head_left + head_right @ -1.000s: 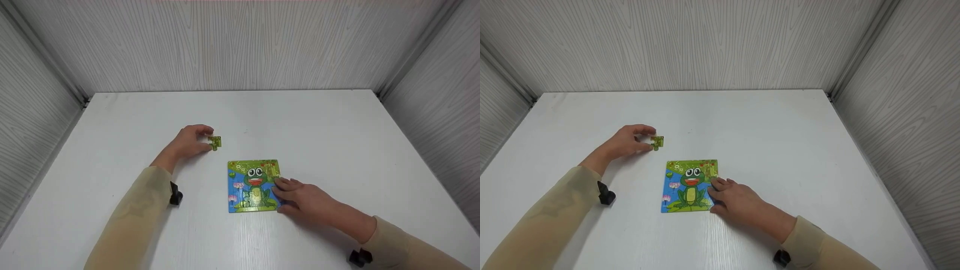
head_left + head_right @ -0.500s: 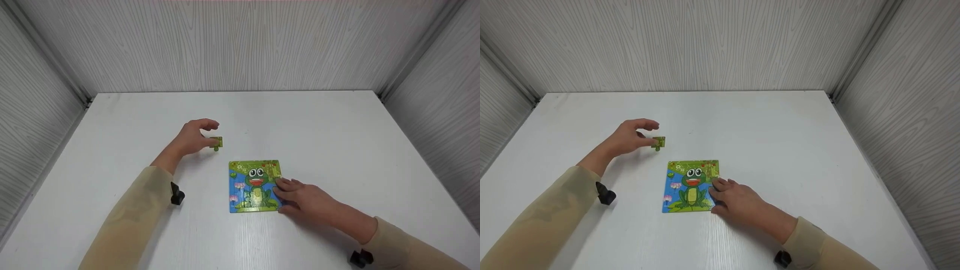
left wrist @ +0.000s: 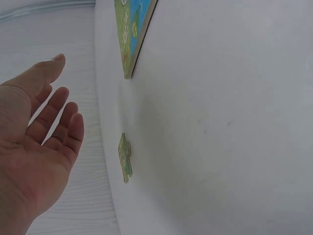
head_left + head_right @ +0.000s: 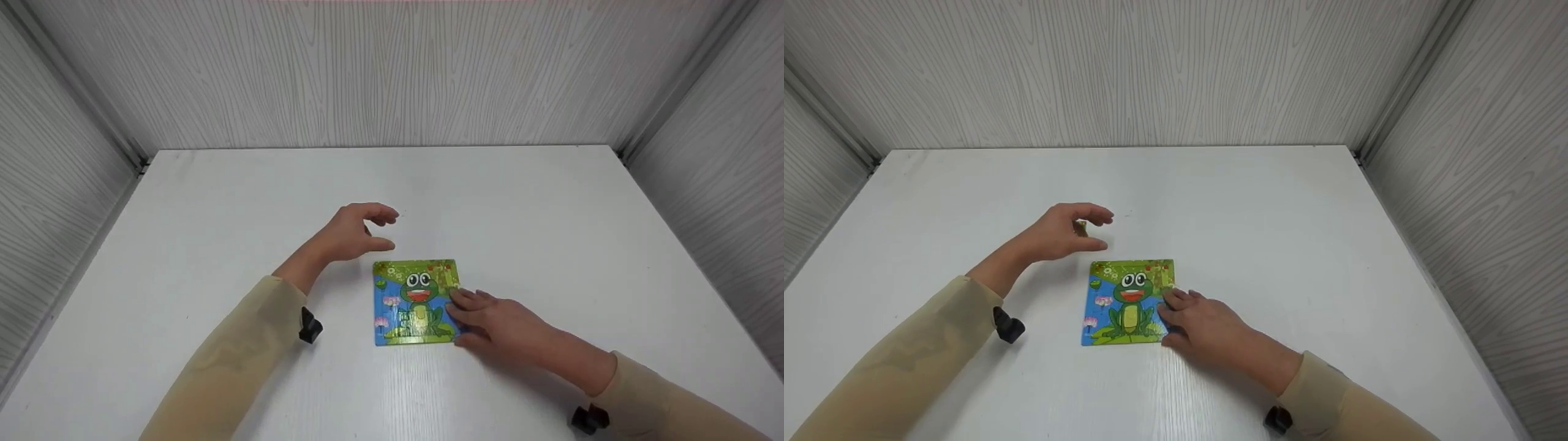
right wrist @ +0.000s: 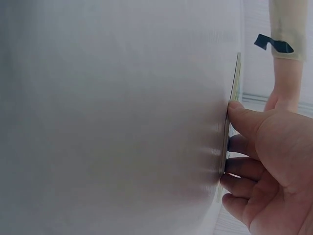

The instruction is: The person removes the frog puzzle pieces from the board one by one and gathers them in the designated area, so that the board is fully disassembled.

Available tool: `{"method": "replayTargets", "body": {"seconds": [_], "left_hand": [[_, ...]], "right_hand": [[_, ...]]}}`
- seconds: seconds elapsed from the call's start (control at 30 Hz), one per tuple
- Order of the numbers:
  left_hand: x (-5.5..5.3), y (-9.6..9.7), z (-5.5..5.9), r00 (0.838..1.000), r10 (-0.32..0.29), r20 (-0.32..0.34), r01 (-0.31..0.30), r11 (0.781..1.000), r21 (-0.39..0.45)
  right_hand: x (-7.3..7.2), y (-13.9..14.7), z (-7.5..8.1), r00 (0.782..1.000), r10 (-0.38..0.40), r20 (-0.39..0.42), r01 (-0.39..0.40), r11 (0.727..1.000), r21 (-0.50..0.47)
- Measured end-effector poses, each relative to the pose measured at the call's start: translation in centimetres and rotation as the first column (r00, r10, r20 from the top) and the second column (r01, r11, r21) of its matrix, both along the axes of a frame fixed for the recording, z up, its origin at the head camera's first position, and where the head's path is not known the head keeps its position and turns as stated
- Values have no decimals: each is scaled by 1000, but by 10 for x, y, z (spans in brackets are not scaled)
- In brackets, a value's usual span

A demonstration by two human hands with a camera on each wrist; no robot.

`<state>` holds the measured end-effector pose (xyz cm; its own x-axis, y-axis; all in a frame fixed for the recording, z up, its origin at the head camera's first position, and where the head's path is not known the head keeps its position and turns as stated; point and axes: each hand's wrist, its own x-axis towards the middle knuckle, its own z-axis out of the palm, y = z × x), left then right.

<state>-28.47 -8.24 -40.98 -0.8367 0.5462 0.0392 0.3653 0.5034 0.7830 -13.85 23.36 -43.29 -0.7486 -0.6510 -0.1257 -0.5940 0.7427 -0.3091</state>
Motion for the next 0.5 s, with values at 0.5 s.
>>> {"method": "replayTargets", "body": {"seconds": [0.5], "left_hand": [[18, 33, -22, 992, -104, 75, 107, 993, -44]], "right_hand": [[0, -1, 1, 1000, 25, -12, -26, 1000, -15]]}}
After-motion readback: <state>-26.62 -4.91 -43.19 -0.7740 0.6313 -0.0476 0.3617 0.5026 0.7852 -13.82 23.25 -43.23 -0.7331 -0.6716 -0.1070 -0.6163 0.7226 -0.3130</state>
